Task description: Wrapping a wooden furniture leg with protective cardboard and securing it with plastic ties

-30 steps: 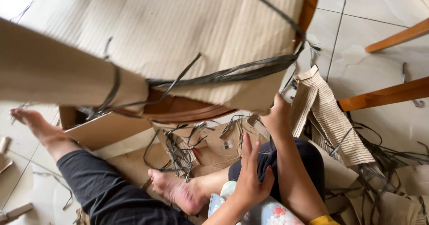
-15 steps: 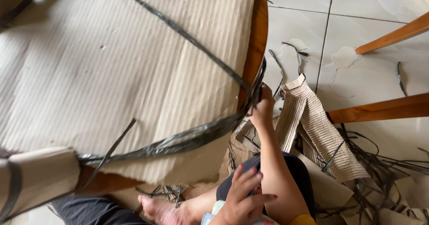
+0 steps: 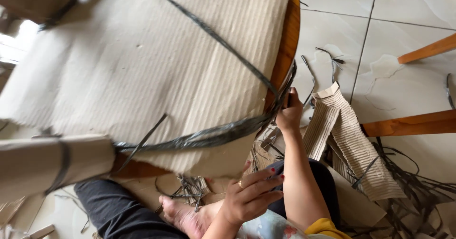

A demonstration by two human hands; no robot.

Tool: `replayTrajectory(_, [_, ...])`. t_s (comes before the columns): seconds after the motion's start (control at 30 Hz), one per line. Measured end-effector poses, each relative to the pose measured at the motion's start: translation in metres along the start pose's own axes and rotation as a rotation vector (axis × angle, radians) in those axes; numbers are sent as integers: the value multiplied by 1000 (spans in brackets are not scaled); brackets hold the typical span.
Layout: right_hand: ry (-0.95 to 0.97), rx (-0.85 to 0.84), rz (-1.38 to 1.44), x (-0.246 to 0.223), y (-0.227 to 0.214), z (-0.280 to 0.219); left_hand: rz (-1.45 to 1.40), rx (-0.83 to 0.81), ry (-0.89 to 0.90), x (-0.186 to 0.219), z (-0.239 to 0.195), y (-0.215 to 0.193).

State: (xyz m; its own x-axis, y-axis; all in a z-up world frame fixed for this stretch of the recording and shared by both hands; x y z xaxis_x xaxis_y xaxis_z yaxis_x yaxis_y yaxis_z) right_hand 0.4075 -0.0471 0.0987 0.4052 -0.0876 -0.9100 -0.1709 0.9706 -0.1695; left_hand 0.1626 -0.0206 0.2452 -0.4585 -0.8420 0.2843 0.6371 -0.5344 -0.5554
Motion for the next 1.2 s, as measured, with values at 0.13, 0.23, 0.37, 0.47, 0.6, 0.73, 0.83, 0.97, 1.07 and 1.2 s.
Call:
replayTrajectory(0.13, [3, 7, 20, 5, -5, -7, 277, 159, -106, 13, -39, -16])
replayTrajectory(0.23, [-68, 3, 18, 7, -14, -16, 518, 132, -325, 26, -49, -28])
replayTrajectory(0.37, [-37, 37, 0, 12, -16, -22, 543, 7, -520, 24, -44, -52])
replayTrajectory(0.47, [-98, 59, -71, 14, -15, -19, 564, -66, -555, 14, -51, -58])
replayTrajectory(0.6, [-119, 28, -90, 3, -14, -17, 584, -62, -596, 4, -67, -62])
replayTrajectory(0.73, [-24, -31, 7, -59, -20, -15, 573, 9, -627, 7, -67, -74])
replayTrajectory(0.83, [-201, -33, 51, -71, -14, -10, 520, 86, -601, 3, -67, -84])
replayTrajectory(0.97, [-163, -14, -54, -72, -16, -21, 491, 111, -643, 3, -73, -92])
replayTrajectory(1.07, [-155, 9, -77, -48, -17, -27, 516, 91, -620, 2, -76, -93])
replayTrajectory(1.2, [-157, 29, -74, -26, -28, -39, 520, 23, -549, 4, -62, -96])
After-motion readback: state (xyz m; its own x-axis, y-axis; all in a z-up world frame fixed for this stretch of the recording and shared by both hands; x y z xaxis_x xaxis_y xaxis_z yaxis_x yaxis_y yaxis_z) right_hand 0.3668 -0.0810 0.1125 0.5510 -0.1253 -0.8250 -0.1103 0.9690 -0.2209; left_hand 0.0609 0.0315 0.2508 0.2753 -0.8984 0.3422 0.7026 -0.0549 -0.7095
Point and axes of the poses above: each hand's wrist, its own z-axis towards the middle knuckle, its own y-axis out of the palm, x = y × z, the point moved 1 cm from there along z, towards the middle knuckle, and after that the axes turned 1 degree about -x, right-handed, at the moved point
